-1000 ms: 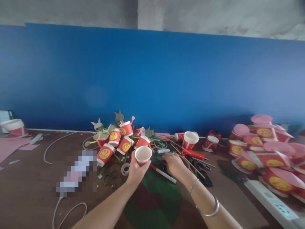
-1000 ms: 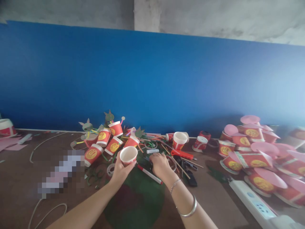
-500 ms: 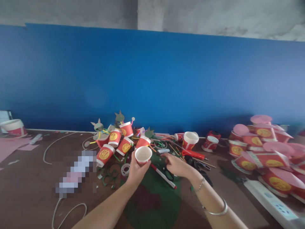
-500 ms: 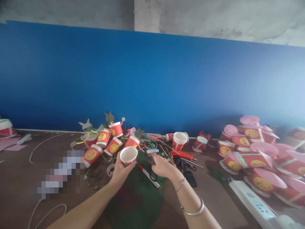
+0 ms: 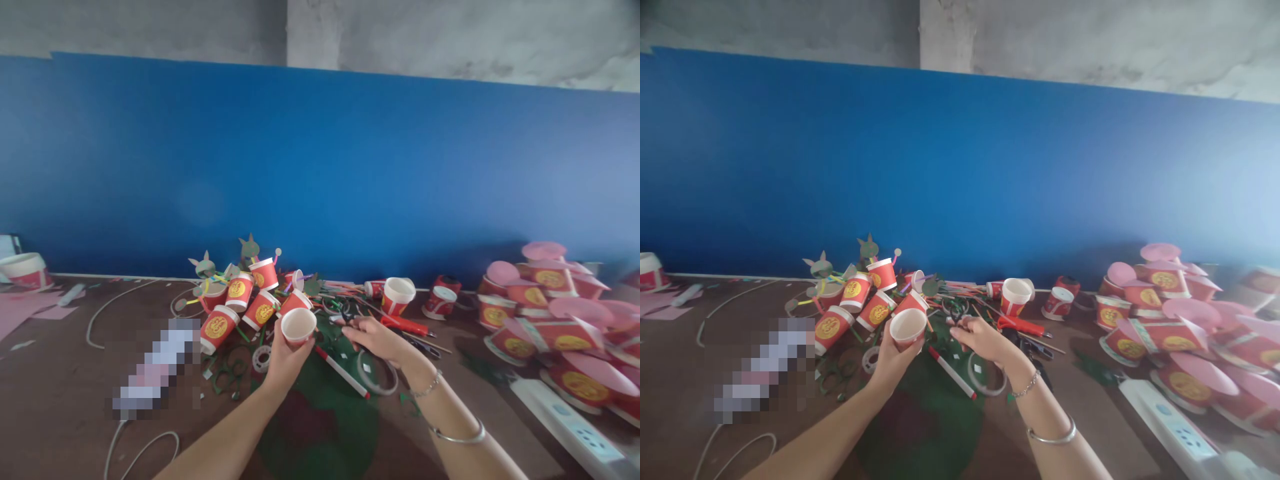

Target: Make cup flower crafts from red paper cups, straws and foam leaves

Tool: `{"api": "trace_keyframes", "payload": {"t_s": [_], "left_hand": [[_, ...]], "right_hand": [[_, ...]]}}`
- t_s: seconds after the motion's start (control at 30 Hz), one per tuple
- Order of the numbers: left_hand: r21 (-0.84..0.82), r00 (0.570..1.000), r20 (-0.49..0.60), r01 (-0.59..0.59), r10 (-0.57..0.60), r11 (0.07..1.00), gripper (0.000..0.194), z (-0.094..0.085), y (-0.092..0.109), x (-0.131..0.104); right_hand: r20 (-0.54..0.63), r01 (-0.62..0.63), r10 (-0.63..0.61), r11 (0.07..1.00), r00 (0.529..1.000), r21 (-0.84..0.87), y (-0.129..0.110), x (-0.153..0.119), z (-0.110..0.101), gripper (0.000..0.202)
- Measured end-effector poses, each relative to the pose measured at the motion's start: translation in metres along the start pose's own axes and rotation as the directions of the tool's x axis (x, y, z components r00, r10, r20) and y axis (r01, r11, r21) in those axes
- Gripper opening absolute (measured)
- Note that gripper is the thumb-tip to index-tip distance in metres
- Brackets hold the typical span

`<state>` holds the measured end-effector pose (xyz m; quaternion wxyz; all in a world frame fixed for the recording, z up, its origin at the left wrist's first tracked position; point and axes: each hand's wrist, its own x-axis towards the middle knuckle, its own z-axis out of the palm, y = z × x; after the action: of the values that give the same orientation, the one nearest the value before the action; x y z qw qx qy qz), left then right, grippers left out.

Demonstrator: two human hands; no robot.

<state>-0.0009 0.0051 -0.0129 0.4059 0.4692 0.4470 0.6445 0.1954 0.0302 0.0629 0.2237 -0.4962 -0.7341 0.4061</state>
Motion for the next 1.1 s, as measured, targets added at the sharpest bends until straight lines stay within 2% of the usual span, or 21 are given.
{"api": "trace_keyframes", "payload": {"t_s": [0.1, 0.17, 0.23, 0.33, 0.43, 0.5, 0.6, 0.7, 0.93, 1.1], "left_hand": [[-0.017, 1.0, 0.017, -0.004, 0.004, 1.0, 0.049, 0.0, 0.0, 0.0], [-0.02, 1.0, 0.011, -0.009, 0.009, 1.0, 0.05, 0.0, -0.002, 0.0], [-0.007, 1.0, 0.005, -0.024, 0.024, 1.0, 0.049, 0.0, -0.003, 0.0], [0.009, 0.999, 0.004, -0.044, 0.044, 0.999, 0.048, 0.0, -0.002, -0.002], [0.013, 0.999, 0.006, -0.053, 0.053, 0.998, 0.049, 0.0, 0.001, -0.004], [-0.016, 0.998, 0.042, -0.055, 0.056, 0.998, 0.05, 0.0, 0.004, -0.006], [-0.083, 0.992, 0.114, -0.045, 0.054, 0.996, 0.05, 0.001, 0.006, -0.007], [-0.1, 0.988, 0.145, -0.046, 0.06, 0.994, 0.048, 0.002, 0.005, -0.008], [-0.08, 0.978, 0.182, -0.091, 0.105, 0.993, 0.053, 0.002, 0.006, -0.01], [-0.135, 0.962, 0.236, -0.11, 0.14, 0.985, 0.059, 0.001, 0.002, -0.011]], "right_hand": [[-0.116, -0.018, 0.015, 1.0, 0.993, -0.025, 0.001, 0.003, 0.004, 0.04], [-0.167, 0.0, -0.022, 0.991, 0.986, -0.135, 0.0, 0.003, 0.007, 0.035], [-0.221, 0.04, -0.098, 0.966, 0.97, -0.256, -0.003, 0.001, 0.009, 0.027], [-0.285, 0.171, -0.286, 0.914, 0.915, -0.368, -0.017, -0.007, 0.013, 0.028], [-0.222, 0.358, -0.491, 0.818, 0.843, -0.45, -0.034, -0.017, 0.019, 0.031], [-0.147, 0.402, -0.535, 0.763, 0.832, -0.506, -0.042, -0.022, 0.023, 0.033], [-0.066, 0.373, -0.498, 0.725, 0.865, -0.579, -0.048, -0.026, 0.029, 0.034], [-0.041, 0.325, -0.447, 0.709, 0.894, -0.626, -0.047, -0.026, 0.033, 0.037], [-0.042, 0.294, -0.426, 0.69, 0.904, -0.661, -0.04, -0.022, 0.04, 0.04], [-0.051, 0.271, -0.404, 0.696, 0.913, -0.665, -0.04, -0.023, 0.041, 0.039]]}}
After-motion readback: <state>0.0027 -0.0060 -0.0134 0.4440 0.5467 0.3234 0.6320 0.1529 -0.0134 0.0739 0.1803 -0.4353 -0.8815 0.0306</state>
